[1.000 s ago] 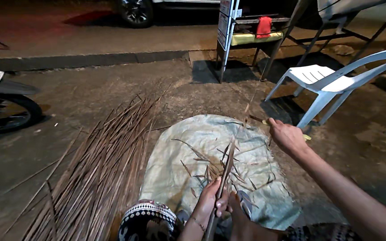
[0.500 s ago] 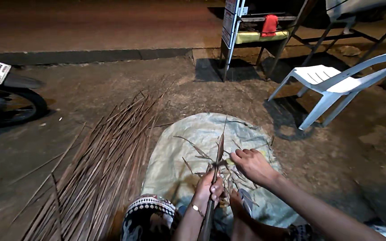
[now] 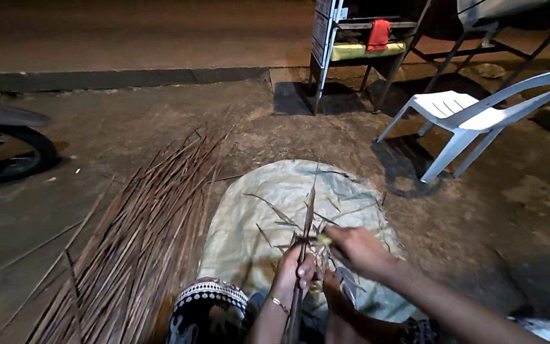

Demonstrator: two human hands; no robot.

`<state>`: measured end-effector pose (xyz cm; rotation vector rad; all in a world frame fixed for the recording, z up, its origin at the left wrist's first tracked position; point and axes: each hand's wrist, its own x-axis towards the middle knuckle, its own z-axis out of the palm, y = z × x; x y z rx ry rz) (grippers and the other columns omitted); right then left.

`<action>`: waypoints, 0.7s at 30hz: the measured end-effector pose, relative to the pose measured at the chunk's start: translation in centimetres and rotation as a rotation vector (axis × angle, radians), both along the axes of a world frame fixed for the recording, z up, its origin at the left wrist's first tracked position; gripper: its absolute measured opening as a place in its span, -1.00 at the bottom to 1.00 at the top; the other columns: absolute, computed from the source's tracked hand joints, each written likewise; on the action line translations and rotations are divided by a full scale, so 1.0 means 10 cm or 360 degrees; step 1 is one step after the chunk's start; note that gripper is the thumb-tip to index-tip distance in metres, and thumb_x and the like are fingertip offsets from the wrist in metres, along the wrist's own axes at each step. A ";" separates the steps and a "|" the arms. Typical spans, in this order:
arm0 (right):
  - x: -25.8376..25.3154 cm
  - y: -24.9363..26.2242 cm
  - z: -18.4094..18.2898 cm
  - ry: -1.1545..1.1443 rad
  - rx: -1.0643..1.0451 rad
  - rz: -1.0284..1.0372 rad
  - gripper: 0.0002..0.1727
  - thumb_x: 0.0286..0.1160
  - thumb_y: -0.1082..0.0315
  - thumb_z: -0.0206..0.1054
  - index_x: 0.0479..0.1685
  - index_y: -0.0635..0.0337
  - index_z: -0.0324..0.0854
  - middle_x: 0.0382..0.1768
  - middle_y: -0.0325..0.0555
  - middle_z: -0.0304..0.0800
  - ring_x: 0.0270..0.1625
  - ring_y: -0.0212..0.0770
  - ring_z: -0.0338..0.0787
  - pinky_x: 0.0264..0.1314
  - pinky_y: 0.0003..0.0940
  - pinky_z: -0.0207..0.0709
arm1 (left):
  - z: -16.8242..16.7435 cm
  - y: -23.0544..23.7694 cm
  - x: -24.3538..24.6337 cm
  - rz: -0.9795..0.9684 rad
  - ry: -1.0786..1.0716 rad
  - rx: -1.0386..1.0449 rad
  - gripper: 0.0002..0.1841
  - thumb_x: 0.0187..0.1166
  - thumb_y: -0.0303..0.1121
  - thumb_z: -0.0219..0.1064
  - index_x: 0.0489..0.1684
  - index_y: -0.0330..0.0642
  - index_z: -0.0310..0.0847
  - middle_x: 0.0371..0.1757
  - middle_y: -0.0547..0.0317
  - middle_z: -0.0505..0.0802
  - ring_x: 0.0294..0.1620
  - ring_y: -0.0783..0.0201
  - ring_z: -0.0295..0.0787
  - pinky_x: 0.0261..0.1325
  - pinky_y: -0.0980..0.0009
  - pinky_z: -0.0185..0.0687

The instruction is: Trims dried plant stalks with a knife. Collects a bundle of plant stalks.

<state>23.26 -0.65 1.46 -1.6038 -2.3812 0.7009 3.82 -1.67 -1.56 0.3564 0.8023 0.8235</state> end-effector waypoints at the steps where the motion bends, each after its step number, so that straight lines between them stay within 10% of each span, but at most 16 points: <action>1: -0.07 -0.04 -0.11 0.0014 0.0112 0.0091 -0.78 0.63 0.38 0.21 0.06 0.33 0.63 -0.25 0.25 0.81 -0.26 0.30 0.86 -0.26 0.25 0.64 | 0.01 0.00 -0.01 0.0028 -0.0061 -0.0034 -0.52 0.82 -0.43 -0.36 -0.48 -0.03 0.45 -0.88 0.47 0.41 -0.90 0.55 0.34 -0.63 0.65 0.50; 5: -0.02 0.08 -0.37 -0.0194 0.0746 0.0116 -0.91 0.42 0.46 0.35 -0.21 0.27 0.70 -0.45 0.13 0.75 -0.44 0.17 0.83 -0.49 0.04 0.64 | -0.04 -0.02 -0.05 -0.0052 -0.0117 -0.0047 -0.54 0.85 -0.40 -0.36 -0.45 -0.02 0.43 -0.87 0.49 0.40 -0.89 0.58 0.33 -0.66 0.68 0.47; 21: 1.12 0.57 -0.10 -0.0739 0.0232 -0.0902 -0.60 0.77 0.43 0.07 0.50 0.36 0.45 0.17 0.63 0.66 0.10 0.72 0.68 -0.02 0.61 0.46 | -0.08 -0.18 0.10 -0.0469 -0.0052 0.0148 -0.60 0.95 -0.18 -0.27 -0.33 -0.04 0.36 -0.82 0.47 0.35 -0.86 0.58 0.27 -0.66 0.68 0.41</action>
